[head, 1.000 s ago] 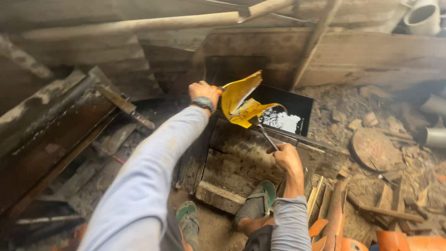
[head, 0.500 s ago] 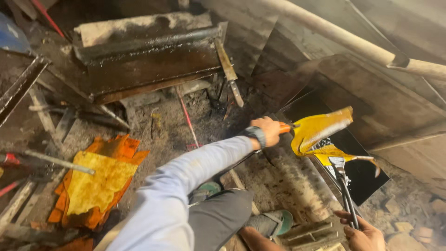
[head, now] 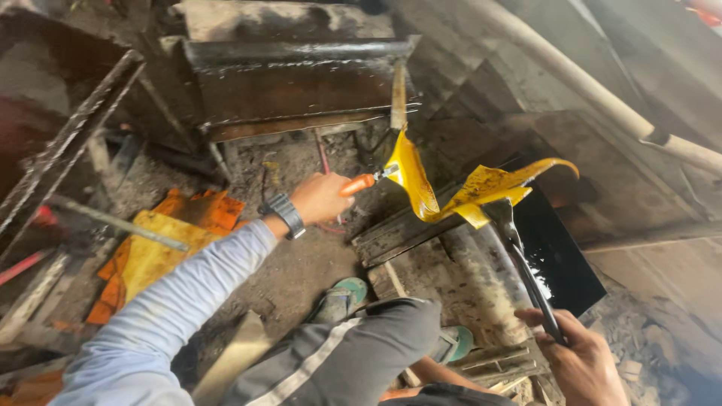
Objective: The person repeatedly dips cylindrical and flat material pieces into a vat of dark liquid using pliers and a brush, then removes them and places them on a nearby surface. The person also uses a brush to spread the liquid on a flat piece.
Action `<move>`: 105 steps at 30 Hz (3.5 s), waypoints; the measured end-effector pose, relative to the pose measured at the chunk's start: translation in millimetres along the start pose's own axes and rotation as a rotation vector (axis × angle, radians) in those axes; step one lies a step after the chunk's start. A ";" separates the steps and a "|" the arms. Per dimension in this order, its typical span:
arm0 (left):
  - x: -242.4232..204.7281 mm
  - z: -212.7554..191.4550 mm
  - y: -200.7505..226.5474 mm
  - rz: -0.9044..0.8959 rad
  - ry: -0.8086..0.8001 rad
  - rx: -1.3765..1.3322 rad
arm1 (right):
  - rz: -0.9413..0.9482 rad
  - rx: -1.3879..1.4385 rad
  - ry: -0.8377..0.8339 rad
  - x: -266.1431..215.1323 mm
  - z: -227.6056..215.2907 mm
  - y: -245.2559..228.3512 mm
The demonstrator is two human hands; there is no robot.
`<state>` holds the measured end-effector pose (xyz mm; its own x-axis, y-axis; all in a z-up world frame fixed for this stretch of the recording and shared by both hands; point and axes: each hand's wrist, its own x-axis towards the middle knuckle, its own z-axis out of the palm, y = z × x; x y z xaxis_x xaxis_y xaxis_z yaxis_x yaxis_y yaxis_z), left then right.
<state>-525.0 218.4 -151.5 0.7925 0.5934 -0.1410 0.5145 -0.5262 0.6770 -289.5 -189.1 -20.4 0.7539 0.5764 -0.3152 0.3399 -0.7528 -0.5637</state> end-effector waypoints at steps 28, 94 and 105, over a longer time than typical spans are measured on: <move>-59.0 -114.6 -40.4 -0.068 0.057 -0.061 | -0.112 0.004 -0.010 -35.2 32.0 -66.5; -163.5 41.4 -103.3 -0.444 0.108 -0.628 | -0.016 0.105 -0.033 -64.1 70.6 -125.9; -160.7 36.7 -100.6 -0.379 0.139 -0.599 | 0.000 0.078 -0.013 -64.5 70.4 -145.1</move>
<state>-692.0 153.7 -223.4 0.5255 0.7618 -0.3788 0.4466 0.1320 0.8850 -427.1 -94.7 27.9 0.7464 0.5807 -0.3250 0.2947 -0.7263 -0.6210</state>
